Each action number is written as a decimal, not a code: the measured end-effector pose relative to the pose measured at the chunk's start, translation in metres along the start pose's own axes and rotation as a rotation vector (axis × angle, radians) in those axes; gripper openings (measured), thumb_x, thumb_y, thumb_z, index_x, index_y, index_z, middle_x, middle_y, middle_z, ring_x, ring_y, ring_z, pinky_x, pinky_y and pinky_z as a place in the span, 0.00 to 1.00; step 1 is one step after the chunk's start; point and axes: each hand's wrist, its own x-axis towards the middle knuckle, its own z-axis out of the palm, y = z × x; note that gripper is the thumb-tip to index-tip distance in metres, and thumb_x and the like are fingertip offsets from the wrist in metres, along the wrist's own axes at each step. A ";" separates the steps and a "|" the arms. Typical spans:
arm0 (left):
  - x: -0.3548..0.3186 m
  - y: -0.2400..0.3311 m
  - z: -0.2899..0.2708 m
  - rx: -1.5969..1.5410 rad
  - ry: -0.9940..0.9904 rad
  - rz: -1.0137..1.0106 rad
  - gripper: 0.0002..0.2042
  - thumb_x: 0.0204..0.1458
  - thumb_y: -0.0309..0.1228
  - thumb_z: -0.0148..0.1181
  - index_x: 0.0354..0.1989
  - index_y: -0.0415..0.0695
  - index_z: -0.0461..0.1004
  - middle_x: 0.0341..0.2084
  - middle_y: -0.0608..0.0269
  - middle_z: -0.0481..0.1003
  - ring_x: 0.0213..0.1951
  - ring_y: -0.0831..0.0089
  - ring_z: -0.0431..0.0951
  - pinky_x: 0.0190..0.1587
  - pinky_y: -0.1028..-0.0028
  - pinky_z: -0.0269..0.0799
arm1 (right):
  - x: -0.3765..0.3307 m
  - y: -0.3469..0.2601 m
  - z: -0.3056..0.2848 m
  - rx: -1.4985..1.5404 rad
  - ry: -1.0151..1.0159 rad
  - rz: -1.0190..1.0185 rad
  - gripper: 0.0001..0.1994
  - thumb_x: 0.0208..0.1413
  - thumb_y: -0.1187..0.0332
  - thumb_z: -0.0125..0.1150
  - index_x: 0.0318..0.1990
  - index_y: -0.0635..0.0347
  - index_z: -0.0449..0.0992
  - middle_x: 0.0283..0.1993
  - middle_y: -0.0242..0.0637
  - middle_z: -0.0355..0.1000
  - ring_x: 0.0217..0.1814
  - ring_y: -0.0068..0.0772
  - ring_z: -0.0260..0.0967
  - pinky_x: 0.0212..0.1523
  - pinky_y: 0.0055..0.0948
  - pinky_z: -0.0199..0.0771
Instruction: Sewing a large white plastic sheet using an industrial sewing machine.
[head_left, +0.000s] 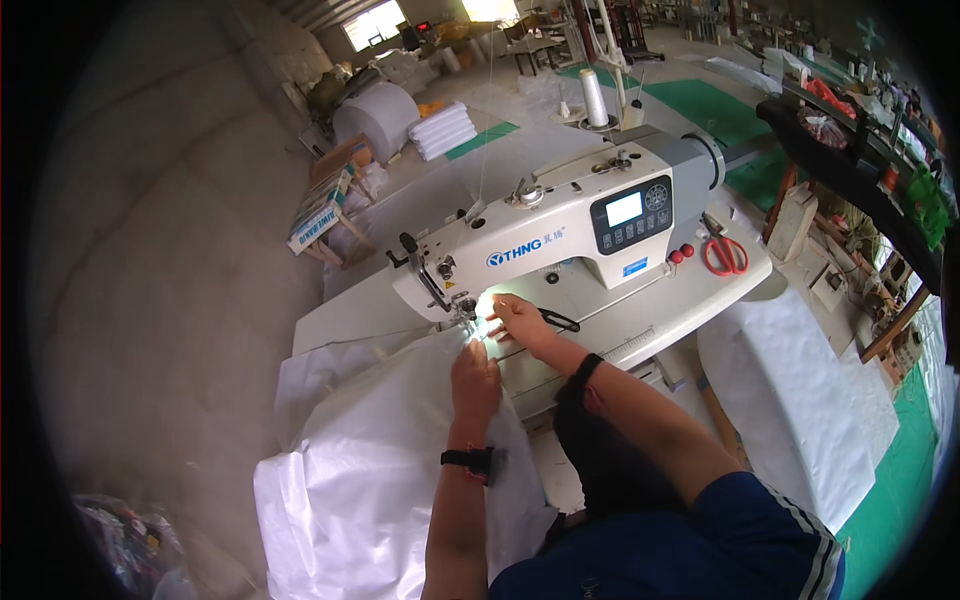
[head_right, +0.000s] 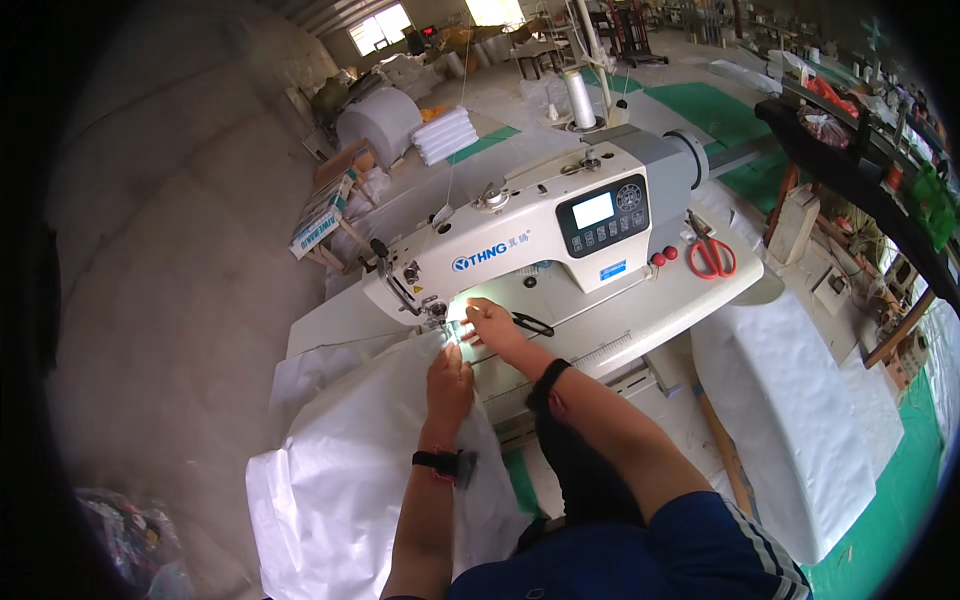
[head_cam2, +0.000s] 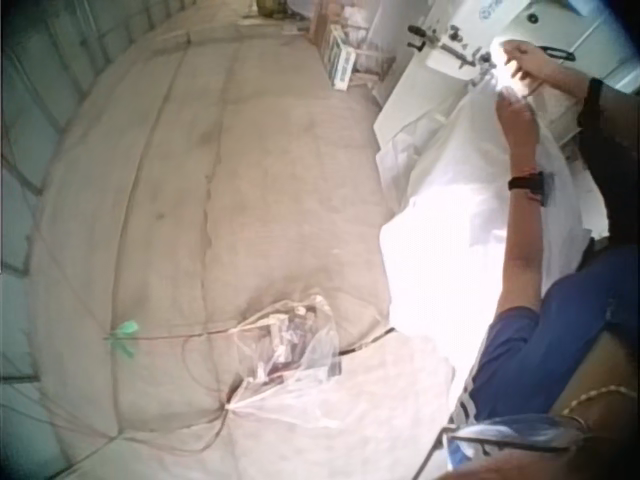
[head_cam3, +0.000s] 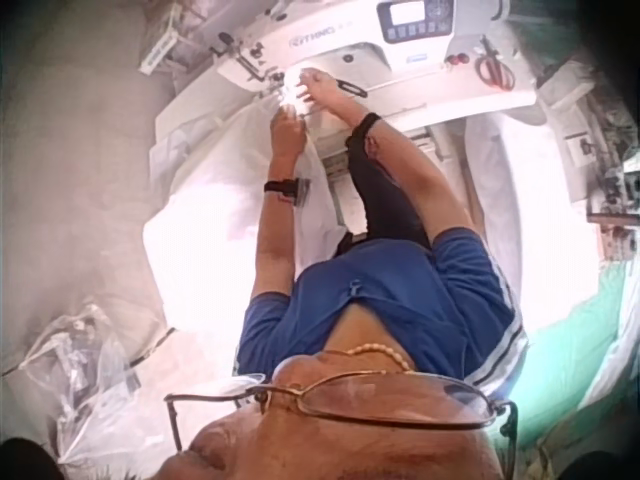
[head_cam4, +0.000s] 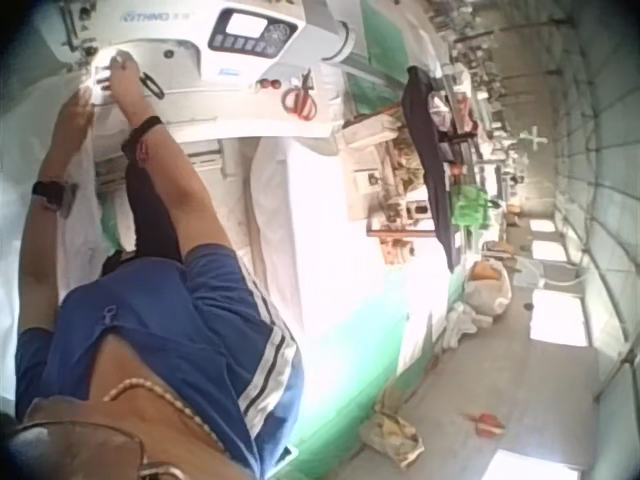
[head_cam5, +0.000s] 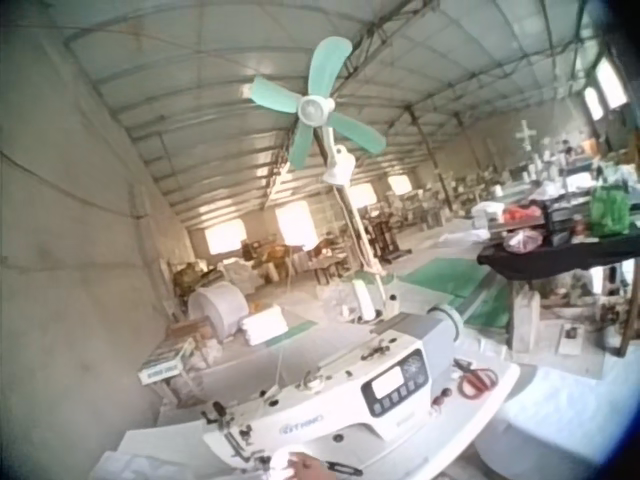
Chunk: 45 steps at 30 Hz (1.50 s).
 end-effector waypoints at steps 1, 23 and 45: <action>0.002 0.000 0.000 0.039 0.001 0.020 0.18 0.51 0.30 0.49 0.47 0.30 0.68 0.47 0.41 0.69 0.49 0.49 0.69 0.53 0.60 0.63 | 0.012 0.010 0.001 0.137 0.018 -0.082 0.19 0.57 0.57 0.55 0.51 0.59 0.69 0.37 0.33 0.72 0.33 0.22 0.71 0.33 0.22 0.72; -0.016 -0.003 -0.002 0.042 -0.092 -0.018 0.19 0.51 0.29 0.47 0.50 0.31 0.67 0.52 0.48 0.66 0.55 0.56 0.64 0.58 0.60 0.57 | 0.032 0.026 0.023 0.016 0.213 -0.285 0.12 0.53 0.61 0.62 0.35 0.61 0.76 0.22 0.28 0.70 0.27 0.17 0.71 0.27 0.18 0.69; -0.014 -0.025 -0.051 0.184 -0.270 -0.071 0.06 0.44 0.31 0.53 0.29 0.44 0.73 0.35 0.53 0.72 0.39 0.55 0.71 0.40 0.59 0.67 | -0.167 0.046 -0.019 -0.780 -0.174 0.177 0.12 0.51 0.68 0.46 0.37 0.62 0.73 0.33 0.51 0.73 0.39 0.54 0.71 0.41 0.42 0.70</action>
